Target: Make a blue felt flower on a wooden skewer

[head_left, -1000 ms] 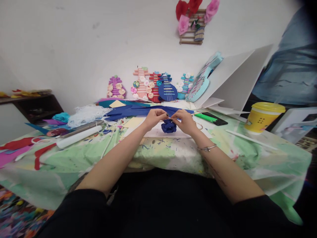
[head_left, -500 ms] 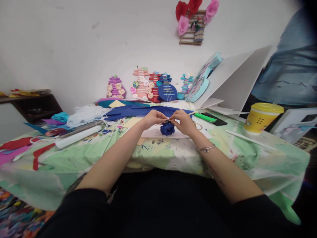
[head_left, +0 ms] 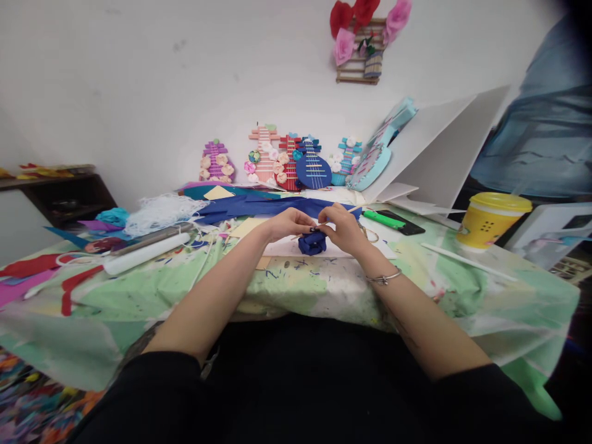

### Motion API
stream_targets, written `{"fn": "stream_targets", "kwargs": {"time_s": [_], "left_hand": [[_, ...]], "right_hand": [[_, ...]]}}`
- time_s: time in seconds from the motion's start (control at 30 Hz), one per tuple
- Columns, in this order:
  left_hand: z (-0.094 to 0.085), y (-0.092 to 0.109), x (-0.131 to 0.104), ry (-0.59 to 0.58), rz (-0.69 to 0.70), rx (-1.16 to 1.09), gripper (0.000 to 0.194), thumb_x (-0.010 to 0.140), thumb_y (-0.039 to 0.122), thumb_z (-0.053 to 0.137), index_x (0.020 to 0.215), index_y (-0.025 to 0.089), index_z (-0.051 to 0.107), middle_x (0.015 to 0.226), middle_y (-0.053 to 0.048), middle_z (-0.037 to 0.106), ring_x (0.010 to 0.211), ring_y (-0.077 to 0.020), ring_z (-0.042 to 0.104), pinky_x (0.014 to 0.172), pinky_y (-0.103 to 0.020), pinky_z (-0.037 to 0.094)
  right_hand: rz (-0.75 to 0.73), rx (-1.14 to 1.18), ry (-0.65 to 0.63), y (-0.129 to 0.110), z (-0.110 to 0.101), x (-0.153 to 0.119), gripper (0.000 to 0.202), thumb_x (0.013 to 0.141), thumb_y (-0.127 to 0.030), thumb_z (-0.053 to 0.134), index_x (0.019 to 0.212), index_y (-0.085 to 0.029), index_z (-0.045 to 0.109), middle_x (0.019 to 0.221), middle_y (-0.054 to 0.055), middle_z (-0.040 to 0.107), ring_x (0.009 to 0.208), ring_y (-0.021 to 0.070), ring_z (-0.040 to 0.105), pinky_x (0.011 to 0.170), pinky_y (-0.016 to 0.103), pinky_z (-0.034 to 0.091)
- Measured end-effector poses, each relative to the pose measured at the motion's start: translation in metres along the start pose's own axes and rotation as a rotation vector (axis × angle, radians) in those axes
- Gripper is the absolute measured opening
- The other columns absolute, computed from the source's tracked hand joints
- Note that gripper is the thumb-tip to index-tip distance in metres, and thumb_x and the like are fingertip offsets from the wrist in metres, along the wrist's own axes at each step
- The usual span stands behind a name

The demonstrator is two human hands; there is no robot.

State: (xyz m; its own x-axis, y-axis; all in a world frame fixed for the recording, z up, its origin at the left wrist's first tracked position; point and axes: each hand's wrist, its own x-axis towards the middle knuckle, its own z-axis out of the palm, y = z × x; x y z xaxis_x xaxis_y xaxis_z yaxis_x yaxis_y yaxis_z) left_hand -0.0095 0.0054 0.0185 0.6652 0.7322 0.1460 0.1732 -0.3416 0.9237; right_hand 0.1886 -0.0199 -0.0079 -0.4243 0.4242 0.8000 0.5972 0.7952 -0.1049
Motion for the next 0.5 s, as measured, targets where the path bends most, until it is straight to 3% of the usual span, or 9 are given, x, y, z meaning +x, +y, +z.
{"fn": "stream_targets", "kwargs": {"time_s": [0.1, 0.17, 0.27, 0.37, 0.5], "left_hand": [[-0.001, -0.002, 0.002, 0.039, 0.023, 0.022, 0.035, 0.060, 0.035, 0.084, 0.083, 0.009, 0.075, 0.069, -0.005, 0.068, 0.058, -0.0088, 0.051, 0.059, -0.025, 0.039], [0.000, -0.003, 0.003, 0.111, 0.028, 0.033, 0.034, 0.060, 0.034, 0.084, 0.082, 0.009, 0.075, 0.066, -0.005, 0.067, 0.056, -0.0089, 0.050, 0.056, -0.024, 0.036], [0.001, -0.003, 0.003, 0.226, 0.019, 0.037, 0.028, 0.062, 0.030, 0.082, 0.081, 0.010, 0.075, 0.065, -0.005, 0.068, 0.056, -0.0100, 0.053, 0.055, -0.024, 0.036], [0.003, -0.003, 0.005, 0.322, 0.024, 0.022, 0.021, 0.065, 0.025, 0.079, 0.079, 0.011, 0.075, 0.067, -0.006, 0.070, 0.057, -0.0104, 0.056, 0.057, -0.024, 0.039], [0.007, -0.006, 0.010, 0.386, 0.035, -0.048, 0.021, 0.062, 0.026, 0.080, 0.078, 0.012, 0.076, 0.068, -0.006, 0.072, 0.059, -0.0118, 0.059, 0.062, -0.026, 0.043]], "right_hand": [[0.000, -0.026, 0.020, -0.001, 0.000, 0.000, 0.009, 0.081, -0.012, 0.056, 0.081, -0.021, 0.053, 0.081, 0.005, 0.063, 0.084, 0.0234, 0.052, 0.074, 0.037, 0.041], [0.022, -0.069, 0.098, -0.003, -0.002, 0.001, 0.008, 0.081, -0.014, 0.057, 0.084, -0.022, 0.056, 0.084, 0.006, 0.065, 0.090, 0.0255, 0.053, 0.081, 0.041, 0.041], [0.105, -0.128, 0.333, -0.004, -0.006, 0.002, 0.008, 0.083, -0.019, 0.057, 0.089, -0.023, 0.057, 0.097, 0.008, 0.065, 0.103, 0.0282, 0.053, 0.093, 0.048, 0.038], [0.236, -0.125, 0.525, 0.001, -0.007, 0.003, 0.014, 0.083, -0.029, 0.061, 0.094, -0.022, 0.056, 0.106, 0.011, 0.062, 0.105, 0.0287, 0.054, 0.095, 0.049, 0.039], [0.410, 0.047, 0.460, 0.011, -0.002, 0.004, 0.027, 0.083, -0.045, 0.061, 0.097, -0.021, 0.059, 0.106, 0.010, 0.065, 0.096, 0.0254, 0.059, 0.089, 0.045, 0.046]]}}
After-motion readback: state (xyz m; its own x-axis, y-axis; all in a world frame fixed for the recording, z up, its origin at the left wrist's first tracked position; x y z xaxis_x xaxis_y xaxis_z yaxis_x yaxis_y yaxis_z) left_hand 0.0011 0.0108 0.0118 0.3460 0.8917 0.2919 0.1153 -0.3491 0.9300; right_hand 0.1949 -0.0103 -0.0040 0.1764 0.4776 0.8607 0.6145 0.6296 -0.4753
